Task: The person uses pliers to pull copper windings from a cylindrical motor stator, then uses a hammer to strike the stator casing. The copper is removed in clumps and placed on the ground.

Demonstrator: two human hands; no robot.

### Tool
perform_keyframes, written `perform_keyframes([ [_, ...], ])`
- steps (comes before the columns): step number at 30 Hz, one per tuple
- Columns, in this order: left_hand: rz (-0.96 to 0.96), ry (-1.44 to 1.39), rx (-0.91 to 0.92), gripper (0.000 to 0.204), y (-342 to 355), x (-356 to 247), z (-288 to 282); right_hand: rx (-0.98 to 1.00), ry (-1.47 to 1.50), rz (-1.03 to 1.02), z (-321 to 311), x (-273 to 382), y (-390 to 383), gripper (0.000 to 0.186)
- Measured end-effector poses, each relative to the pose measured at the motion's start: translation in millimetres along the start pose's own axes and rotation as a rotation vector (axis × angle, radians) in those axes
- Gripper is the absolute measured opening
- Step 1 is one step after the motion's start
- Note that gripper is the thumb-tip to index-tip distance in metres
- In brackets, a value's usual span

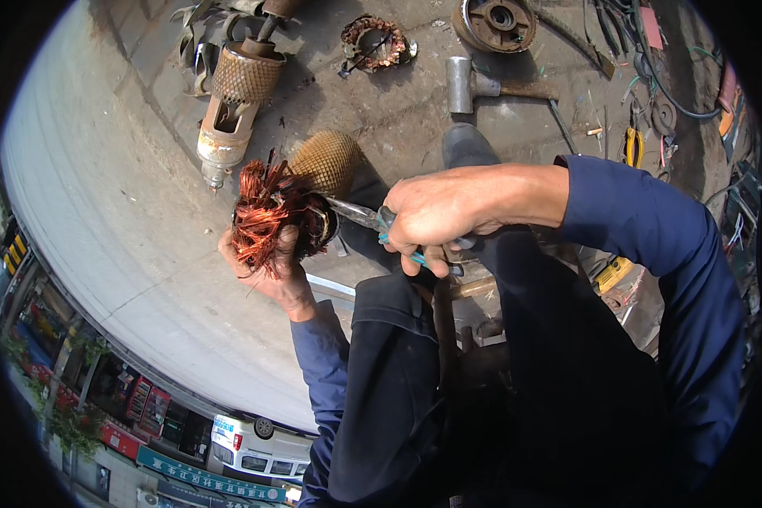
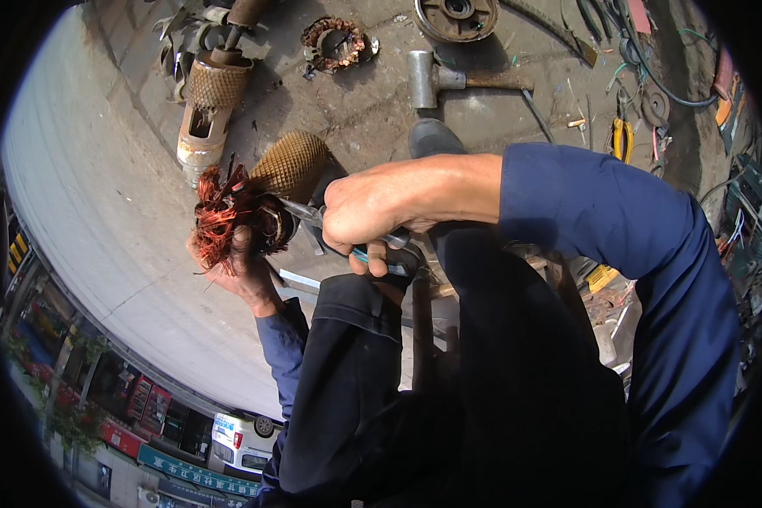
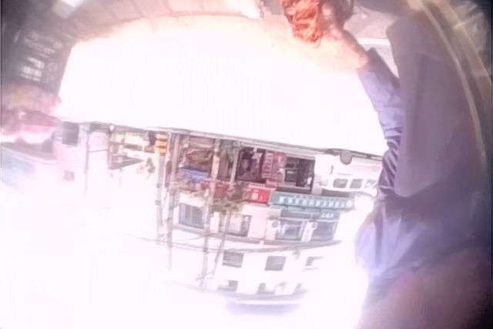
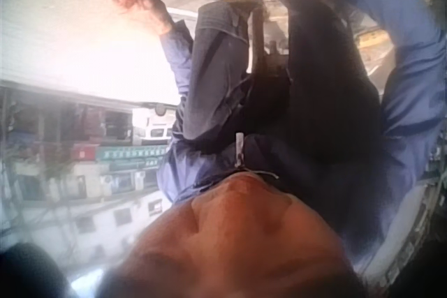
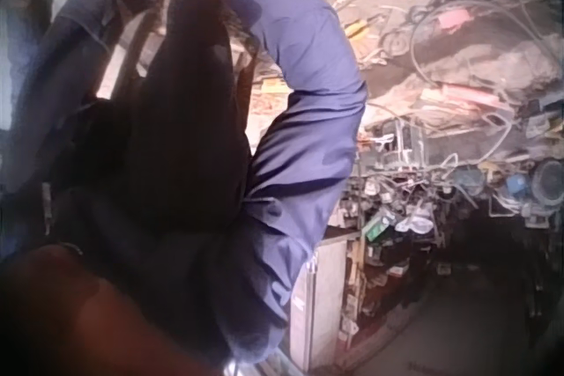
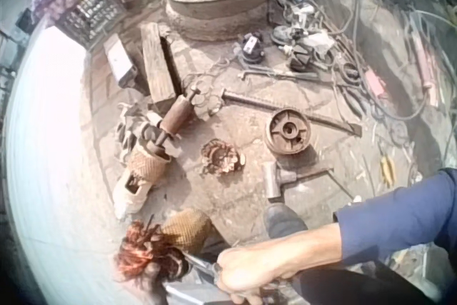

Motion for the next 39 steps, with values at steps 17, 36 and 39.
perform_keyframes([
  [17, -0.027, -0.031, 0.054, 0.076, 7, 2, -6, 0.058, 0.139, 0.009, 6, 15, 0, 0.023],
  [36, 0.002, 0.021, 0.039, 0.074, 6, 2, -1, -0.157, 0.248, -0.139, 19, 10, 60, 0.019],
  [39, 0.003, 0.018, 0.023, 0.074, 3, 2, -1, -0.068, 0.43, -0.129, 22, -4, 53, 0.02],
])
Point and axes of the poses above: each hand's wrist, its own y-axis towards the middle knuckle, its own z-axis out of the palm, x = y × z, the point moved 2 cm from there along y, towards the middle knuckle
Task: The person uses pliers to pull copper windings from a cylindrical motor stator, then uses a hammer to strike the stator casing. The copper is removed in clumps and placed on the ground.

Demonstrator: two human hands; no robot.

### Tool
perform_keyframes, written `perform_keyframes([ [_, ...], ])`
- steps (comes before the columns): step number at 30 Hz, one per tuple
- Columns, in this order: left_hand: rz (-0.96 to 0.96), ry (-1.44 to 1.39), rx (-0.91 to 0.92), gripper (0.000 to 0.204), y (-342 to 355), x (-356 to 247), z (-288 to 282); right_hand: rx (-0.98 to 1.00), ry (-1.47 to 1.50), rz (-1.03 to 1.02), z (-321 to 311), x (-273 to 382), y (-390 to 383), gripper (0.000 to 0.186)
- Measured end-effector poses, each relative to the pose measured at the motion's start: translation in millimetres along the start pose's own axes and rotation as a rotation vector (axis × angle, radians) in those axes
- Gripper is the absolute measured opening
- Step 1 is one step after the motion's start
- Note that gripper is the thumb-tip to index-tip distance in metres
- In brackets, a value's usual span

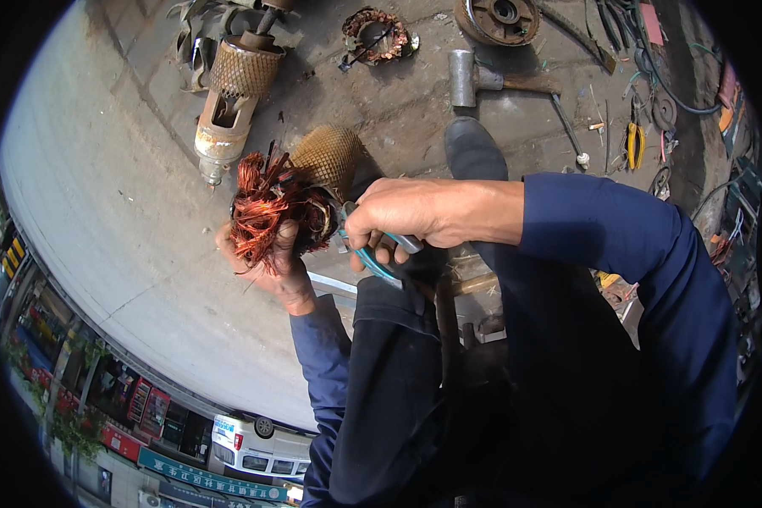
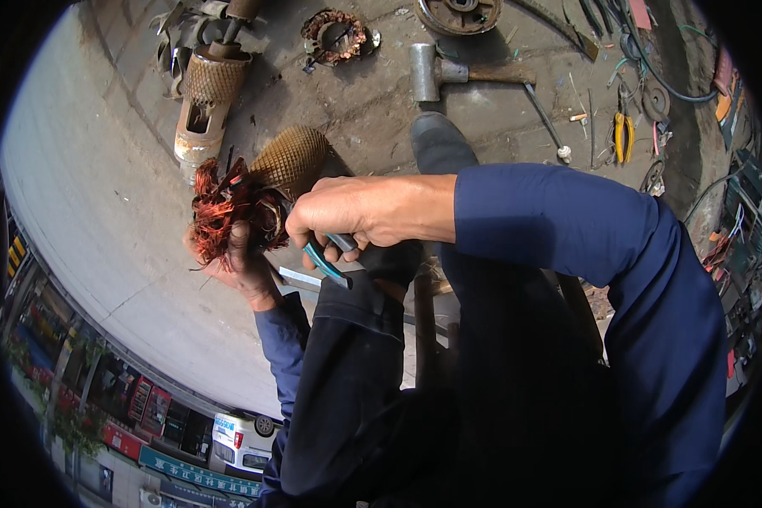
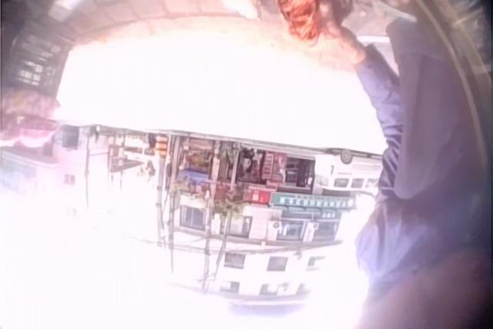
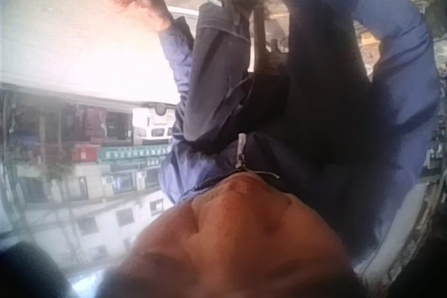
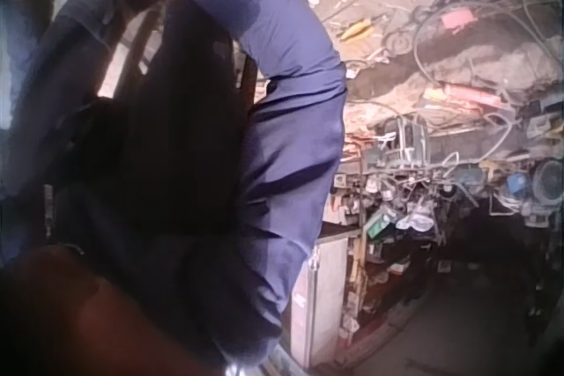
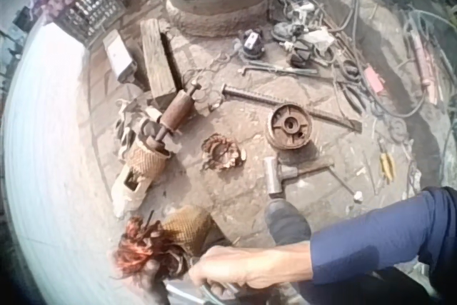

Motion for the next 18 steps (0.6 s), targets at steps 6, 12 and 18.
perform_keyframes([
  [6, 0.015, 0.011, -0.017, 0.077, 0, 0, 2, 0.162, 0.423, 0.122, 8, -23, -15, 0.025],
  [12, -0.01, -0.054, -0.02, 0.081, 2, 10, -2, 0.062, 0.224, -0.085, 3, -51, 8, 0.026],
  [18, -0.07, -0.211, -0.017, 0.075, 7, 16, -2, 0.142, 0.06, -0.272, -15, -61, 24, 0.019],
])
Point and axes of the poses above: each hand's wrist, its own y-axis towards the middle knuckle, its own z-axis out of the palm, x = y × z, the point moved 2 cm from there along y, towards the middle knuckle
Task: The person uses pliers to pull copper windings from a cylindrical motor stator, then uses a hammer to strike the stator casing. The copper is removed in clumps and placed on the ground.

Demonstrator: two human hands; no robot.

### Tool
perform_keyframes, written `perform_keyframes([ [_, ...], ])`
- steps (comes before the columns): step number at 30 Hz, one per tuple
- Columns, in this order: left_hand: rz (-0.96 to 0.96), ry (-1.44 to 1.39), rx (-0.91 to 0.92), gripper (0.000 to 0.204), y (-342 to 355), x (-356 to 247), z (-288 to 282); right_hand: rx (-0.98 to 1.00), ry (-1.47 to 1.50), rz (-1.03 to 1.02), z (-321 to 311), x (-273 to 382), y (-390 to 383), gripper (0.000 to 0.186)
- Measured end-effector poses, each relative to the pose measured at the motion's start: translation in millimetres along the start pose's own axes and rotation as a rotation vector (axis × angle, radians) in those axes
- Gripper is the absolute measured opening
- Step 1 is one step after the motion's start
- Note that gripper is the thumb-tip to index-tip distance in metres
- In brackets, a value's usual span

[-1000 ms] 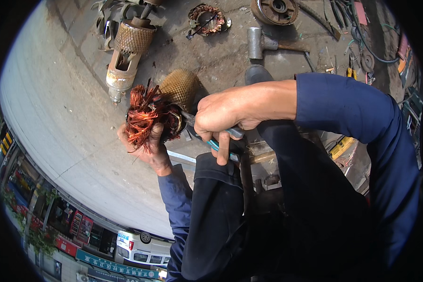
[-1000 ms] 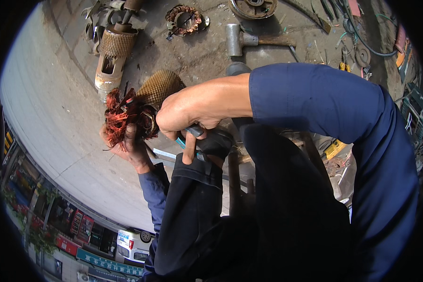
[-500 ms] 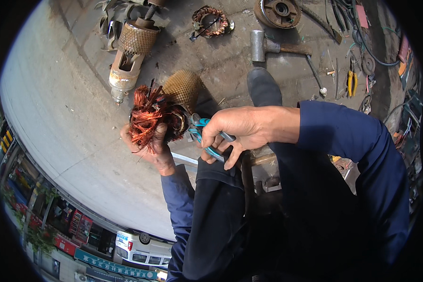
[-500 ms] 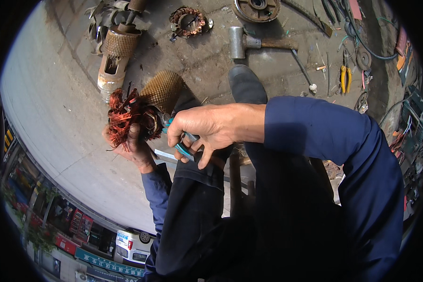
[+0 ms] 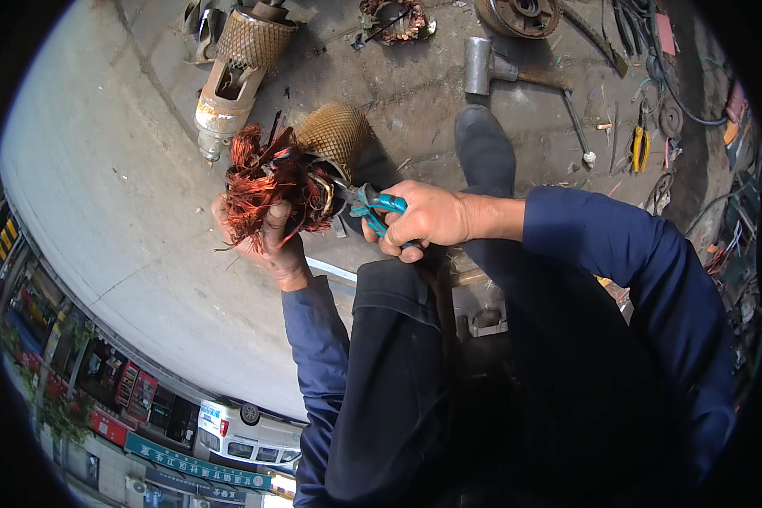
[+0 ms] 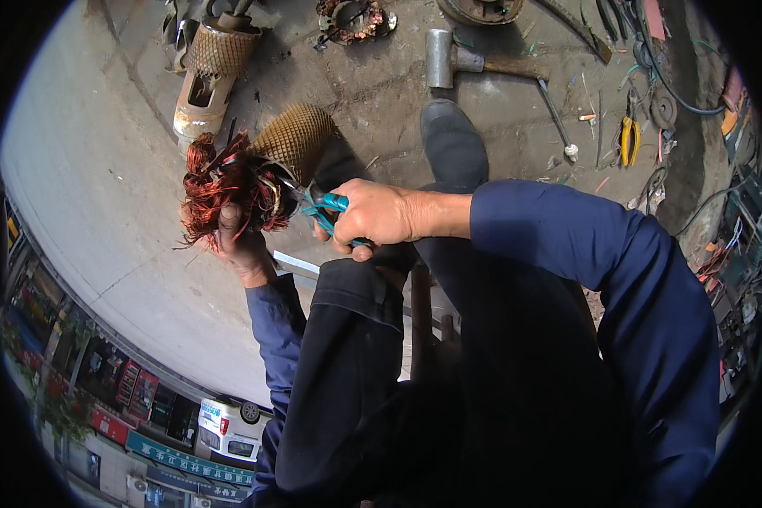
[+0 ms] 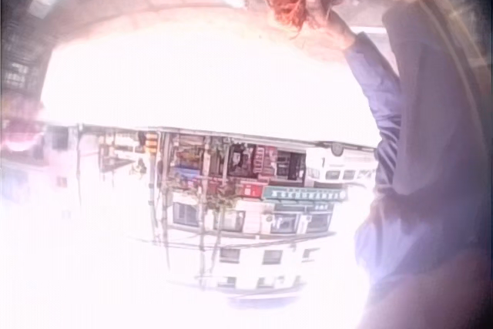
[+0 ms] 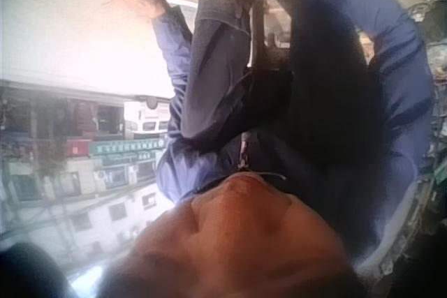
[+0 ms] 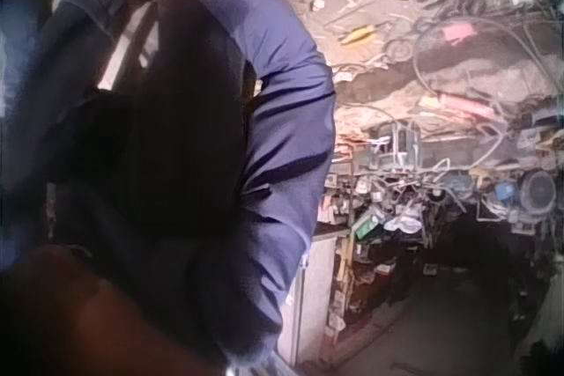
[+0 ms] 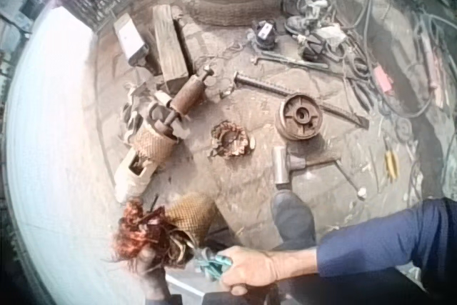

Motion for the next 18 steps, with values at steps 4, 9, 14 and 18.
perform_keyframes([
  [4, 0.049, 0.05, -0.018, 0.078, 3, 0, 5, 0.002, 0.074, 0.193, -2, 14, -6, 0.022],
  [9, 0.051, 0.056, -0.003, 0.082, 0, 0, 3, 0.043, 0.312, 0.372, 6, 47, -24, 0.013],
  [14, 0.06, 0.123, 0.006, 0.082, 0, -4, 2, -0.169, -0.009, 0.415, 16, 66, -21, 0.01],
  [18, 0.083, 0.079, 0.014, 0.085, 2, 8, -7, -0.183, -0.187, 0.328, 11, 52, -18, 0.009],
])
Point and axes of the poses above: each hand's wrist, its own y-axis towards the middle knuckle, its own z-axis out of the palm, x = y × z, the point moved 2 cm from there along y, towards the middle knuckle
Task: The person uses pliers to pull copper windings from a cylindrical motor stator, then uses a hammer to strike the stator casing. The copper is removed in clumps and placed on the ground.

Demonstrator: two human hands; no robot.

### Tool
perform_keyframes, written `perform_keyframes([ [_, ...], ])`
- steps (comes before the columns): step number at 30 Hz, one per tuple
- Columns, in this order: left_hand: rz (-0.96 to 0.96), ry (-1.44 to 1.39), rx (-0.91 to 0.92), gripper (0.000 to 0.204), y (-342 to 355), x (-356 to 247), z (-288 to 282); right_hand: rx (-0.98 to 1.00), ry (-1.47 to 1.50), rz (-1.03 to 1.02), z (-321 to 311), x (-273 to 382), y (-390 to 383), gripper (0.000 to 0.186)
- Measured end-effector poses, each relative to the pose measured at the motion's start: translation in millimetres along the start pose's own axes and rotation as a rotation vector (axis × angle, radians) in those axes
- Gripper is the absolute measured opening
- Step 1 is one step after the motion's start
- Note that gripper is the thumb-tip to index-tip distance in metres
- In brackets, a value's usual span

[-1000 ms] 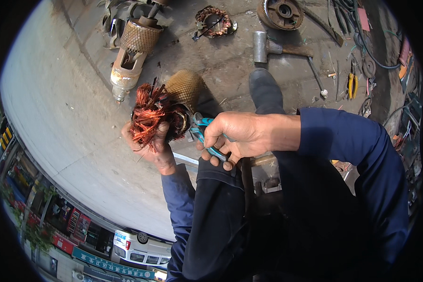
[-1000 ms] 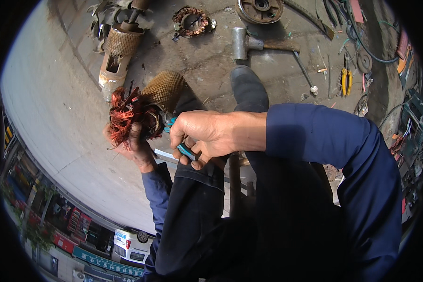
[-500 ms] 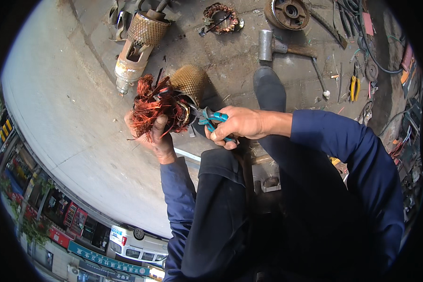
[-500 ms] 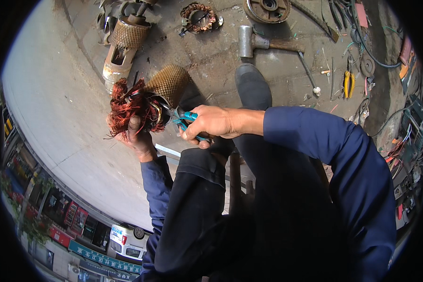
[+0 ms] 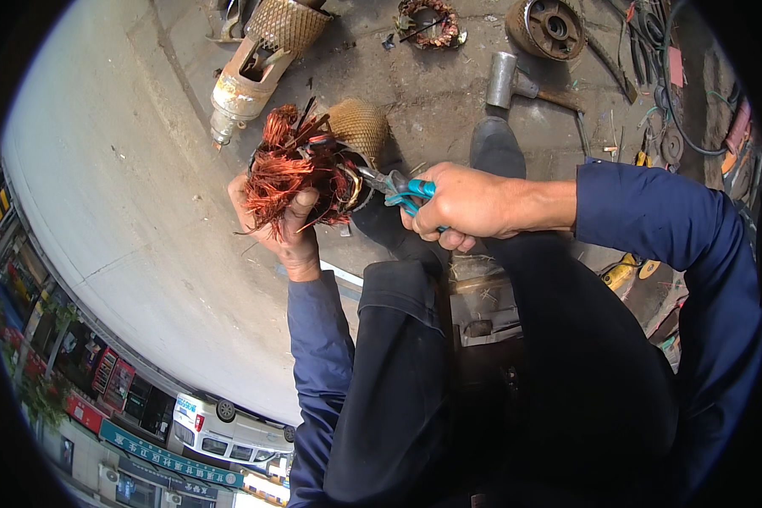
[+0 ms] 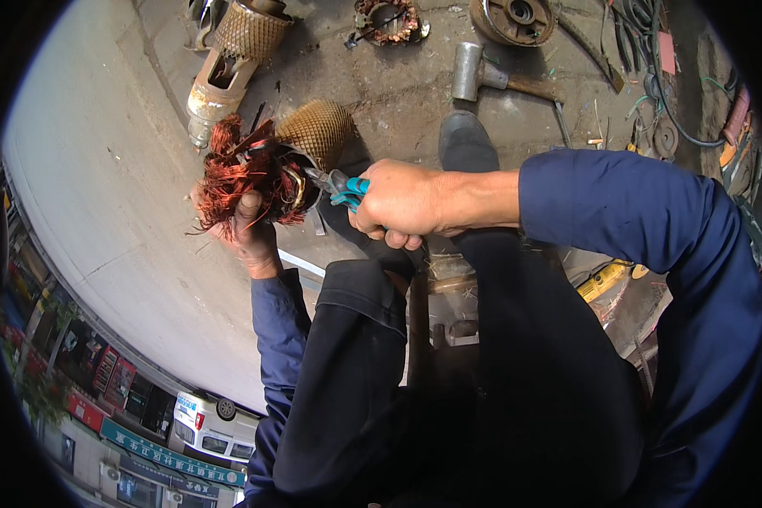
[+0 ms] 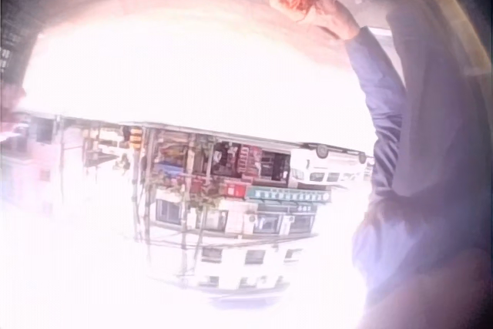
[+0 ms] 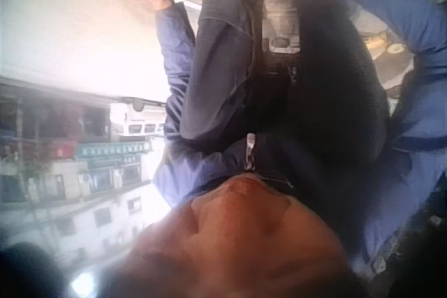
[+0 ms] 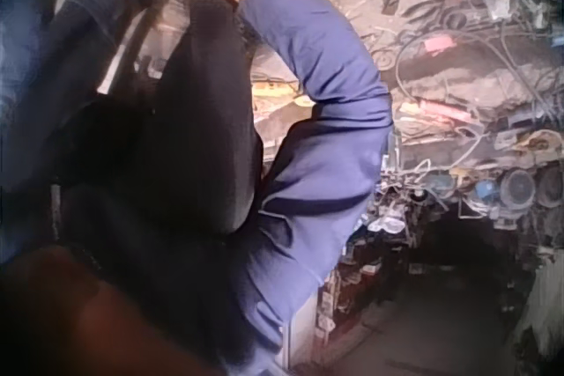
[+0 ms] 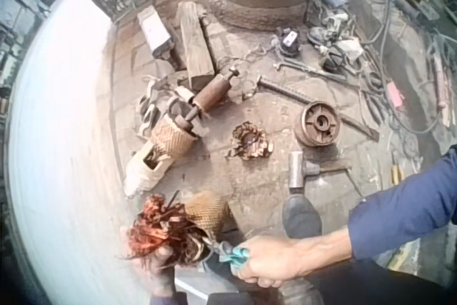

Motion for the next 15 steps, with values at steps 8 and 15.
perform_keyframes([
  [8, -0.236, -0.319, -0.025, 0.069, -5, 33, -14, 0.118, 0.06, -0.263, -18, -35, 28, 0.02],
  [15, -0.21, -0.263, -0.017, 0.073, -5, 20, -4, 0.122, 0.177, -0.023, -13, -8, 4, 0.016],
])
Point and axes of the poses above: each hand's wrist, its own y-axis towards the middle knuckle, its own z-axis out of the palm, x = y × z, the point moved 2 cm from there along y, towards the middle knuckle
